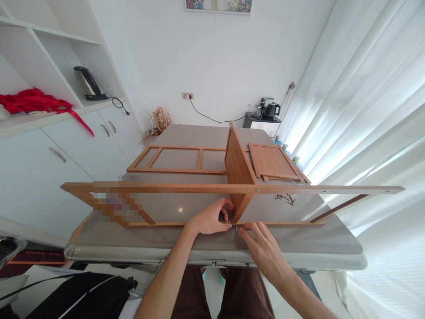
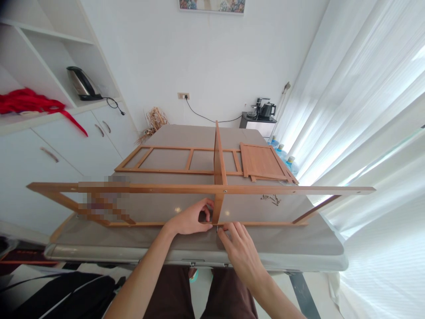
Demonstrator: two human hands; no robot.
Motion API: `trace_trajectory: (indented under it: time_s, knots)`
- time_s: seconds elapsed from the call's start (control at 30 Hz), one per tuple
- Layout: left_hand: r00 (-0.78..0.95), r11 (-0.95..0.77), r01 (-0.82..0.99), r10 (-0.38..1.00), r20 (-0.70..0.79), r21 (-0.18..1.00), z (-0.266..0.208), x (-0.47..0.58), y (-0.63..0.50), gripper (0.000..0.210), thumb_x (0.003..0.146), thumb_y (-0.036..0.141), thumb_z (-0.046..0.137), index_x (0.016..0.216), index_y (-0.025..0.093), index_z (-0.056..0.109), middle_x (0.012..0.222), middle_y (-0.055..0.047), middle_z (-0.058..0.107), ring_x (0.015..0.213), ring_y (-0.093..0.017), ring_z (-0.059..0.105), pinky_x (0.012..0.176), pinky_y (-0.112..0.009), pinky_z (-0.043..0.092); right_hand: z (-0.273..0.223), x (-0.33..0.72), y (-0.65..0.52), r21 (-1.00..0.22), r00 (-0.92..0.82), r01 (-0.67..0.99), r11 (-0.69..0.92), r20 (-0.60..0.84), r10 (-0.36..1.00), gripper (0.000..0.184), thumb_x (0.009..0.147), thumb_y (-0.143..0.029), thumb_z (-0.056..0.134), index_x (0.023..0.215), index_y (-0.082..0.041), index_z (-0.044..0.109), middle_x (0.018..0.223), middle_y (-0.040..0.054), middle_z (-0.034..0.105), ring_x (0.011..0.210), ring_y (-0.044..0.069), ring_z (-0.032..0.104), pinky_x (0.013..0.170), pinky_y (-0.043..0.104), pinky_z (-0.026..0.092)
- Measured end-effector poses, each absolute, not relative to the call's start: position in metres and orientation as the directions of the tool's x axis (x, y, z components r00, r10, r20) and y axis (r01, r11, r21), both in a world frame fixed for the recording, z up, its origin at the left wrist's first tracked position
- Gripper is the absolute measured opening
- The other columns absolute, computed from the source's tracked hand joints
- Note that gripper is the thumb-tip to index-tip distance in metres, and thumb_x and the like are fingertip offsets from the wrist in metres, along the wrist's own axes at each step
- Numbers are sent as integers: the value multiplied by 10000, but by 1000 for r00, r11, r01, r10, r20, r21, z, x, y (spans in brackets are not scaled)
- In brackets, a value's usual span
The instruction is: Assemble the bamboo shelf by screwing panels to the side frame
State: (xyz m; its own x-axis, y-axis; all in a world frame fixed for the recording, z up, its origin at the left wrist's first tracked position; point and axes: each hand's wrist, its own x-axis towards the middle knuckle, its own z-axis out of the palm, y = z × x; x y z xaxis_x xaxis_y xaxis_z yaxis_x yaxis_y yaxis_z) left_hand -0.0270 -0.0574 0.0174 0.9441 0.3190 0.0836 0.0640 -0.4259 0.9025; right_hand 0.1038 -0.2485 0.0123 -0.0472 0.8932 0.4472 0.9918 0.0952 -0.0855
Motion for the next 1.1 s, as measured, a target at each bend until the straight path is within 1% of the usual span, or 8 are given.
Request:
trace_trajectory:
  time_s: [0.17, 0.4, 0.57, 0.73, 0.93, 1.1]
  knots:
    - [946, -408, 61, 314, 77, 911, 19, -28, -58, 457, 724, 172, 689, 1128, 199, 477, 869, 16, 587, 802, -149, 594, 806, -307, 477, 15, 107, -245, -50, -80, 993, 110, 409, 909, 370, 883, 26, 378, 1093, -177, 605, 1038, 107, 562, 905, 233, 499, 789, 386, 480]
    - [943, -410, 63, 323, 80, 910, 20, -29, -58, 460, 715, 174, 698, 1124, 205, 488, 862, 19, 589, 811, -156, 596, 810, -314, 475, 21, 104, -244, -6, -119, 991, 132, 385, 915, 294, 909, -21, 422, 1074, -170, 615, 1001, 104, 565, 864, 230, 501, 759, 382, 482]
    - [944, -415, 71, 322, 74, 907, 17, -29, -57, 474, 717, 177, 696, 1143, 208, 489, 844, 25, 588, 814, -159, 596, 813, -317, 472, 15, 109, -248, -37, -113, 990, 138, 395, 912, 294, 944, -54, 385, 1105, -169, 603, 1013, 104, 562, 869, 217, 509, 780, 376, 493]
    - [943, -418, 63, 322, 82, 906, 16, -29, -56, 472, 713, 178, 700, 1137, 207, 495, 856, 22, 588, 801, -156, 594, 805, -315, 474, 9, 112, -246, -64, -102, 988, 141, 416, 903, 304, 940, -17, 355, 1080, -143, 592, 985, 98, 540, 861, 210, 490, 753, 360, 486]
    - [943, -412, 49, 319, 94, 910, 16, -29, -56, 465, 717, 177, 699, 1133, 207, 493, 890, 12, 592, 799, -152, 598, 800, -310, 481, 5, 111, -246, -123, -57, 986, 112, 382, 922, 259, 933, -27, 423, 1093, -143, 592, 1024, 103, 530, 898, 216, 497, 764, 354, 483]
    - [942, -421, 47, 321, 100, 906, 15, -28, -56, 470, 715, 178, 704, 1133, 205, 491, 854, 20, 589, 796, -154, 601, 797, -307, 481, 1, 112, -247, -143, -35, 984, 102, 411, 911, 238, 930, -38, 459, 1090, -149, 595, 1025, 100, 534, 898, 215, 496, 768, 354, 481]
